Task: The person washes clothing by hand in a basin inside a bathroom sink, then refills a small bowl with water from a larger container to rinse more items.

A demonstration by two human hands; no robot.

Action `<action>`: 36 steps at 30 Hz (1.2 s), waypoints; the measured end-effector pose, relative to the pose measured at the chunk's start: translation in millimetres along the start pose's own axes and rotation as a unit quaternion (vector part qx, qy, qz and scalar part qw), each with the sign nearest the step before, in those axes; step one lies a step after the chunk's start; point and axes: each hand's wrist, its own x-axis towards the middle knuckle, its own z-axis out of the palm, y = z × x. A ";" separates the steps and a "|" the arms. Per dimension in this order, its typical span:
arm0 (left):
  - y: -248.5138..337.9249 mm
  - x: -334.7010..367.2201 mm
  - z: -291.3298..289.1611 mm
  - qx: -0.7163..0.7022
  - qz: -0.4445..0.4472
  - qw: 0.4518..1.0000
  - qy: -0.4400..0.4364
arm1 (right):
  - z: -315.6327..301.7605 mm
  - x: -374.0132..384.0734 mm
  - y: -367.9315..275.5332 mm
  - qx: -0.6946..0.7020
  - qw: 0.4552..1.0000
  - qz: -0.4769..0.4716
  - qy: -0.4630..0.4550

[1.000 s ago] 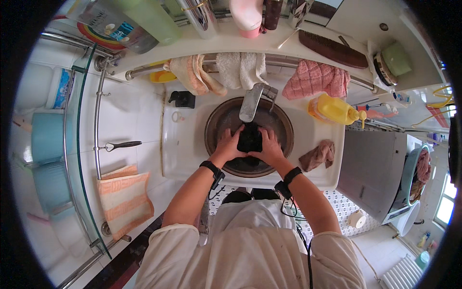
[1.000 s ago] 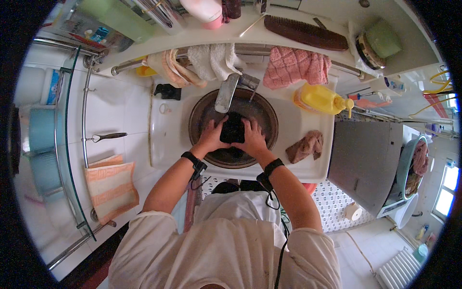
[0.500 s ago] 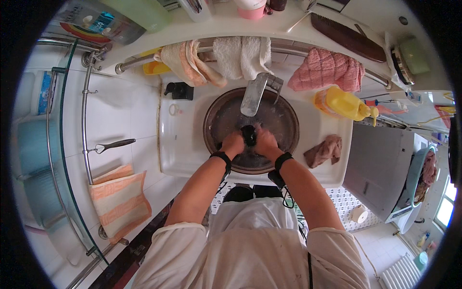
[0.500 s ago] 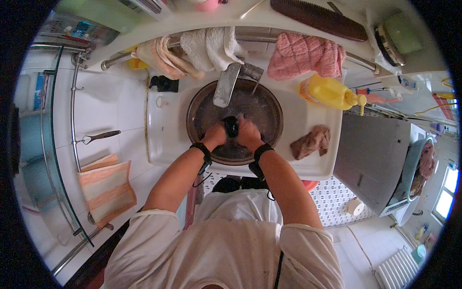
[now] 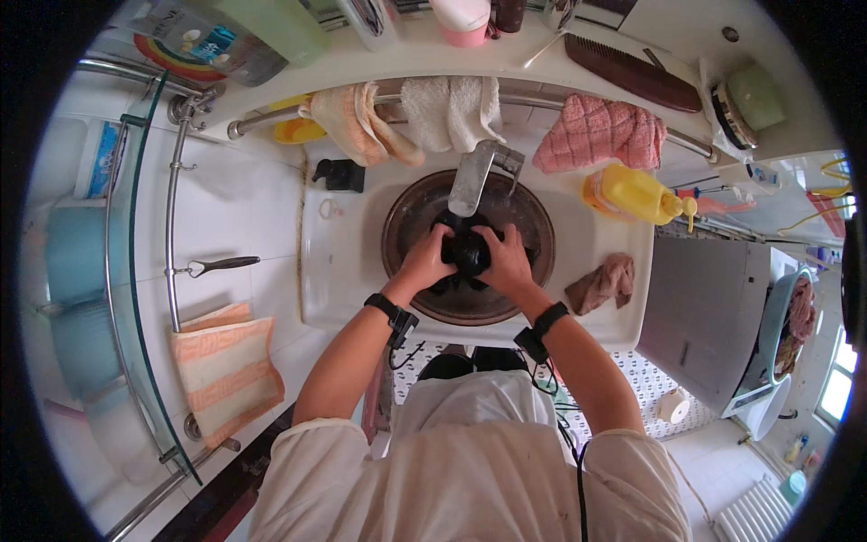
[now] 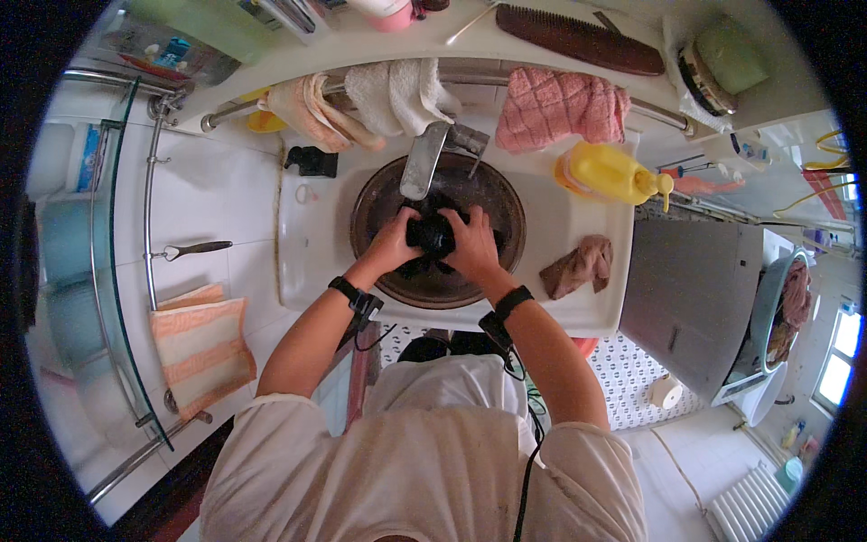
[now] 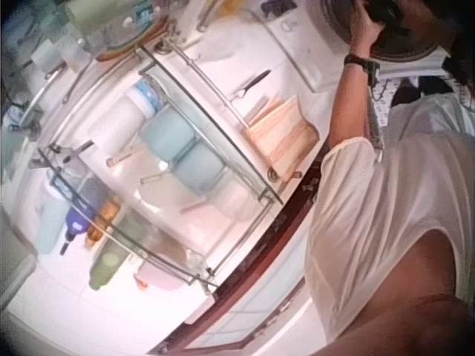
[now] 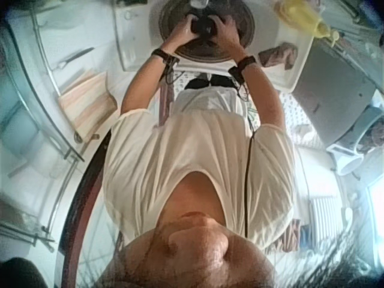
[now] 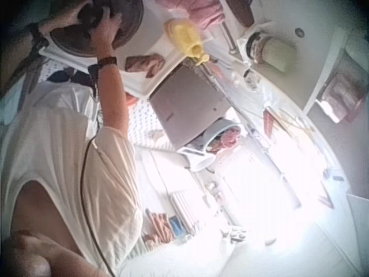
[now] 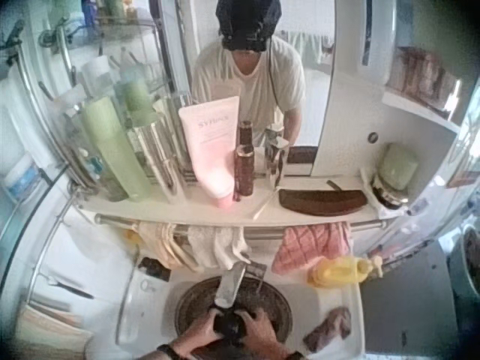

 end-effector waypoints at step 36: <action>3.9 8.9 27.2 0.272 -0.115 0.941 -0.164 | 41.6 7.4 3.0 -0.046 0.981 0.055 -0.180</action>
